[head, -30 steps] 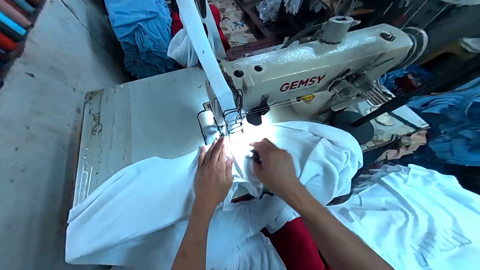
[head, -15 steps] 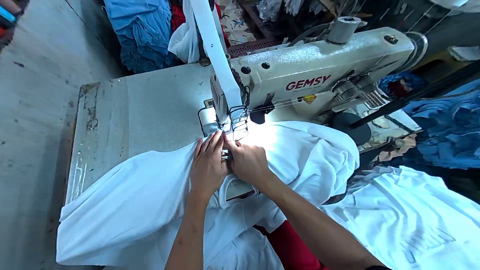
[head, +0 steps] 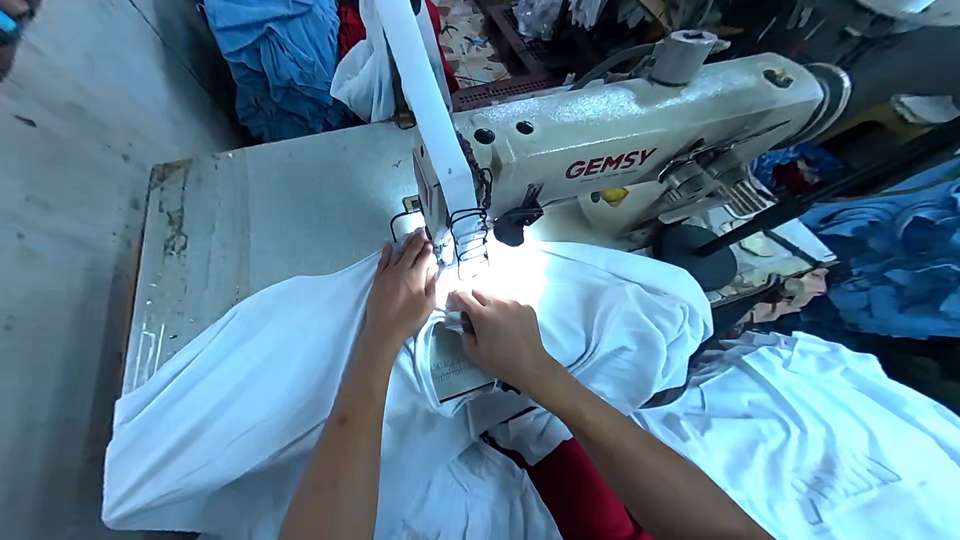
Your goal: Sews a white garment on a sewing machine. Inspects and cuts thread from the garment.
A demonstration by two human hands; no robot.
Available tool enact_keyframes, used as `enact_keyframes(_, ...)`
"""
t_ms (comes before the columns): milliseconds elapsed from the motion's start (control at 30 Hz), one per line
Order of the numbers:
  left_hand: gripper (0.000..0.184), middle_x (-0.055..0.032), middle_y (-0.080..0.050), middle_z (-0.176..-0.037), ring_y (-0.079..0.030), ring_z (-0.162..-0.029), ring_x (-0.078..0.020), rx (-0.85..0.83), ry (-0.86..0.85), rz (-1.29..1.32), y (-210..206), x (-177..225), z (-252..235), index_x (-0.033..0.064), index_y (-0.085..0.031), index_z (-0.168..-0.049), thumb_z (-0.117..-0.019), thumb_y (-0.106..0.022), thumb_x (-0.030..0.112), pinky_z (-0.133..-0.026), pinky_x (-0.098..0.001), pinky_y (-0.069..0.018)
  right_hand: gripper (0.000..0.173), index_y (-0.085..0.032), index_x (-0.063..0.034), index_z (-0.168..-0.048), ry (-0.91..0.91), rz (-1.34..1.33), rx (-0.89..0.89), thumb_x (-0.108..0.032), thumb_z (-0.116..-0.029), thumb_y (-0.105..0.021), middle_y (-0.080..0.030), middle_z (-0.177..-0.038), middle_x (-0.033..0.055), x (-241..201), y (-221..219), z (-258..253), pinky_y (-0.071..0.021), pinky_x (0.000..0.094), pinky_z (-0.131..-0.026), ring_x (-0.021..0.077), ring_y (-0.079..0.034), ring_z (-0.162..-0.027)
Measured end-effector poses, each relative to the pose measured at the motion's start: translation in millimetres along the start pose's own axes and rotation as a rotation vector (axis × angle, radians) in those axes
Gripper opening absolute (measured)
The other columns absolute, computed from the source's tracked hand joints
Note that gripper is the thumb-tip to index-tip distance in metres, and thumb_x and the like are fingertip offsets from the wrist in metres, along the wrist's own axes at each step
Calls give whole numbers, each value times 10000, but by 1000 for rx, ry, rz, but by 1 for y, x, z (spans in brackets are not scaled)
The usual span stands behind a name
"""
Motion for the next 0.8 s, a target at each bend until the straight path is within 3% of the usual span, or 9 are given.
enact_keyframes(100, 387, -133, -505, -1538, -411, -1475, -288, 64, -27, 29, 5, -7, -7, 1, -645, -1322, -1034, -474, 194, -1251, -558, -195, 252, -737, -138, -1087, -9, -43, -29, -188, -867, -625, -692, -834, 83, 3, 0, -7, -491, 484, -522, 294, -687, -692)
enact_keyframes(167, 394, -131, -544, -1502, -437, -1456, -307, 157, 66, 36, 14, -6, -1, 36, -641, -1345, -1053, -457, 227, -1236, -583, -221, 238, -736, -139, -1078, -4, -51, -17, -190, -872, -628, -693, -833, 81, 4, 0, -12, -494, 490, -524, 296, -688, -695)
enact_keyframes(200, 388, -134, -561, -1480, -458, -1437, -309, 243, 145, 81, 23, -1, 6, 43, -634, -1353, -1048, -455, 202, -1217, -558, -275, 230, -733, -137, -1072, -4, -53, -17, -191, -873, -632, -697, -836, 84, 5, 0, -15, -497, 497, -531, 300, -691, -702)
enact_keyframes(267, 333, -127, -627, -1351, -584, -1272, -240, 409, 294, 341, 38, 15, 26, 14, -616, -1323, -1060, -445, 124, -1085, -449, -467, 243, -747, -134, -1076, 2, -51, 6, -173, -853, -658, -715, -847, 92, 7, -1, -19, -497, 513, -527, 312, -697, -703)
enact_keyframes(333, 285, -100, -685, -1152, -687, -982, -147, 424, 394, 628, 28, 27, 43, 7, -576, -1289, -1071, -422, 107, -869, -357, -582, 231, -758, -145, -1043, 31, -40, 53, -170, -832, -669, -712, -821, 84, 12, -2, -22, -479, 502, -497, 309, -689, -672)
enact_keyframes(400, 272, -106, -712, -1061, -700, -893, -140, 410, 368, 588, 13, 31, 54, -21, -606, -1249, -1047, -462, 92, -816, -329, -589, 261, -754, -165, -1114, 52, -73, -17, -186, -862, -691, -738, -913, 90, 20, -3, -25, -507, 539, -565, 331, -704, -751)
enact_keyframes(533, 298, -134, -676, -1181, -648, -1092, -288, 335, 196, 91, 7, 39, 64, 51, -729, -1190, -1014, -522, 171, -947, -415, -546, 290, -758, -174, -1107, 201, -101, 78, -152, -824, -704, -726, -825, 71, 33, -1, -21, -504, 509, -531, 297, -688, -670)
enact_keyframes(633, 317, -110, -659, -1233, -619, -1145, -300, 281, 177, -41, 3, 43, 63, 99, -764, -1148, -1029, -503, 234, -982, -422, -524, 267, -767, -197, -1093, 228, -54, 132, -149, -849, -668, -691, -765, 59, 32, 1, -14, -486, 470, -487, 273, -662, -613)
enact_keyframes(800, 398, -87, -630, -1291, -593, -1150, -281, 204, 185, -129, -1, 44, 58, 191, -720, -1287, -1059, -427, 334, -1016, -473, -444, 427, -729, -262, -1283, 204, 41, 30, -167, -875, -645, -689, -801, 73, 27, -2, -15, -471, 460, -495, 280, -655, -629)
Point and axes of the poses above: each hand's wrist, its own z-axis away from the middle knuckle, its own y-axis out of the back of the hand, x = y × z, the point moved 7 cm from there along -z, towards the middle knuckle
